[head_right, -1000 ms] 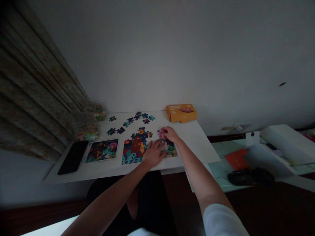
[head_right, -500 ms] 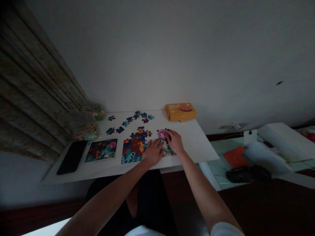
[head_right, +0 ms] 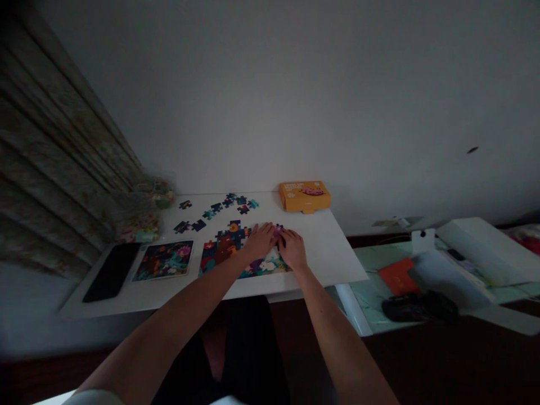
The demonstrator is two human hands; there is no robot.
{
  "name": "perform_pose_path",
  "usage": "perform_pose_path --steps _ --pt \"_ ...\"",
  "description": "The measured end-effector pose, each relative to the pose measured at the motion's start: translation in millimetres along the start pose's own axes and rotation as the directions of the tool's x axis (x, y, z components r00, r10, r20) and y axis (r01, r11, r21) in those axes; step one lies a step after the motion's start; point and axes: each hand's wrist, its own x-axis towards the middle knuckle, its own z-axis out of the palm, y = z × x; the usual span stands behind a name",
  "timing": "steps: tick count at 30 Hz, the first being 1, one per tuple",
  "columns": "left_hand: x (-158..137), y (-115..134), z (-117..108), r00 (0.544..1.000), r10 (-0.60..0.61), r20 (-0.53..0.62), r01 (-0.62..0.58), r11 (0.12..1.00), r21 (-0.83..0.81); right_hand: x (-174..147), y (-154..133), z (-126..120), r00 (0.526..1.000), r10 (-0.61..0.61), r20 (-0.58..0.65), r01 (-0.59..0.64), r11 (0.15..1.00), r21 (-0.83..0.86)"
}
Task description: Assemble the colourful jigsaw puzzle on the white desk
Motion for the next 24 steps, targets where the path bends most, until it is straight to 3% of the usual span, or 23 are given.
perform_pose_path --steps 17,21,24 --pt "-7.0 -6.1 10.3 0.999 0.020 0.045 -0.018 0.999 -0.045 -0.3 -3.2 -0.6 1.000 0.019 0.000 -0.019 1.000 0.002" --pt "-14.1 -41.8 -8.3 0.988 0.134 0.081 -0.131 0.990 -0.045 0.0 -2.3 -0.3 1.000 0.014 -0.006 -0.014 1.000 0.024" --pt "-26.2 -89.8 -30.5 1.000 -0.024 0.015 0.024 1.000 0.000 0.2 -0.2 1.5 0.999 0.029 -0.025 -0.028 0.999 0.036"
